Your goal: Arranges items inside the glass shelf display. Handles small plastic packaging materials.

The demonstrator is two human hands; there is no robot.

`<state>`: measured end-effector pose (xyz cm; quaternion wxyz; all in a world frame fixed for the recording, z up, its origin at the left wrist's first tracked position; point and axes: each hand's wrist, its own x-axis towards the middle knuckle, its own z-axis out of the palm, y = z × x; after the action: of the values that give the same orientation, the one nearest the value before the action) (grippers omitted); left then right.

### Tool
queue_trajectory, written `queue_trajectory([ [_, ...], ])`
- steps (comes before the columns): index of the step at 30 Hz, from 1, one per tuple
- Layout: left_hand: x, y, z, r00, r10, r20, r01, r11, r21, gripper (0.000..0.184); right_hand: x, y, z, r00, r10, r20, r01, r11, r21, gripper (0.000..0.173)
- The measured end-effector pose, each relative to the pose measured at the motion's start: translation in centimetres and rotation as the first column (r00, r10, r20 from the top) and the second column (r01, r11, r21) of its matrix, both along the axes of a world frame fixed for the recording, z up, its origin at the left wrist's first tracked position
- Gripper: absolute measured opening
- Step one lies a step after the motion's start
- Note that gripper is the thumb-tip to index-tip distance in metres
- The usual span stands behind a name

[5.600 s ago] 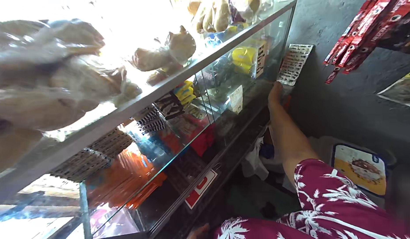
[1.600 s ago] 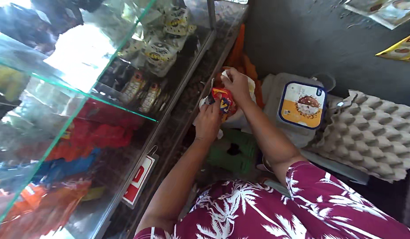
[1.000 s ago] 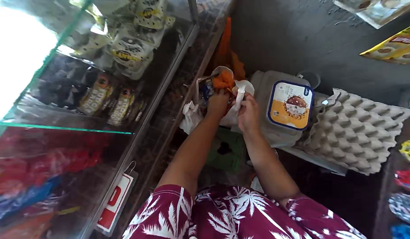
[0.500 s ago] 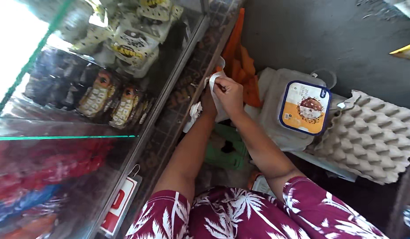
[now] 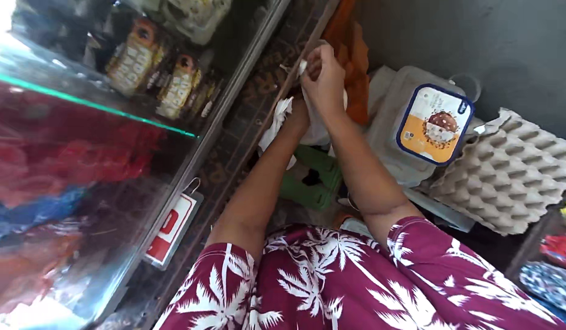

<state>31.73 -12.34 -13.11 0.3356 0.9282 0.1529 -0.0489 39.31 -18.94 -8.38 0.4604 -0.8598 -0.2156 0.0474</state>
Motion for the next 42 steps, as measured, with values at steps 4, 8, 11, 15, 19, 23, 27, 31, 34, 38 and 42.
queue_trajectory([
  [4,-1.0,-0.8,2.2,0.994,0.108,-0.029,-0.112,0.960,-0.256,0.047,-0.9,-1.9,-2.4,0.993,-0.069,-0.092,0.081,0.988,0.131,0.057],
  [8,-3.5,-2.4,2.8,0.957,0.189,0.222,-0.132,0.959,-0.249,0.056,-1.6,-3.3,-4.8,0.997,-0.024,-0.068,0.037,0.980,0.198,0.067],
  [11,-8.0,-4.0,3.5,0.936,0.004,0.351,0.060,0.983,-0.172,0.066,-2.1,-3.6,-4.8,0.998,-0.057,-0.004,0.056,0.971,0.232,0.059],
  [15,-18.8,-4.5,2.9,0.936,-0.242,0.258,0.334,0.842,-0.424,0.043,-3.6,-4.4,-4.7,0.998,-0.054,0.035,0.042,0.957,0.288,0.050],
  [19,-31.8,-2.0,2.0,0.925,-0.211,-0.315,-0.140,0.583,-0.800,0.045,-7.9,-5.2,-3.8,0.983,-0.021,0.182,-0.041,0.943,0.329,0.054],
  [23,-43.4,-2.6,3.1,0.743,0.245,-0.623,-0.665,0.375,-0.646,0.060,-16.4,-5.5,-4.0,0.942,0.215,0.259,-0.273,0.938,0.214,0.056],
  [27,-51.1,-4.3,5.0,0.638,0.468,-0.612,-0.765,0.293,-0.574,0.055,-26.5,-4.8,-5.4,0.700,0.621,0.352,-0.676,0.735,0.049,0.037],
  [31,-60.1,-5.6,1.3,0.574,0.525,-0.629,-0.812,0.264,-0.520,0.056,-37.7,-0.8,-5.0,0.322,0.829,0.457,-0.943,0.324,0.076,0.017],
  [34,-65.7,-6.7,-0.8,0.498,0.558,-0.663,-0.844,0.136,-0.519,0.061,-45.2,3.5,-4.2,0.074,0.868,0.491,-0.985,-0.013,0.172,0.012],
  [38,-73.5,-8.8,-0.5,0.472,0.691,-0.548,-0.815,0.104,-0.570,0.054,-54.6,7.7,-2.4,-0.165,0.878,0.449,-0.958,-0.251,0.140,0.015],
  [42,-78.4,-10.9,1.3,0.370,0.757,-0.539,-0.851,0.044,-0.523,0.052,-62.6,9.6,-1.6,-0.339,0.854,0.395,-0.901,-0.416,0.126,0.015],
])
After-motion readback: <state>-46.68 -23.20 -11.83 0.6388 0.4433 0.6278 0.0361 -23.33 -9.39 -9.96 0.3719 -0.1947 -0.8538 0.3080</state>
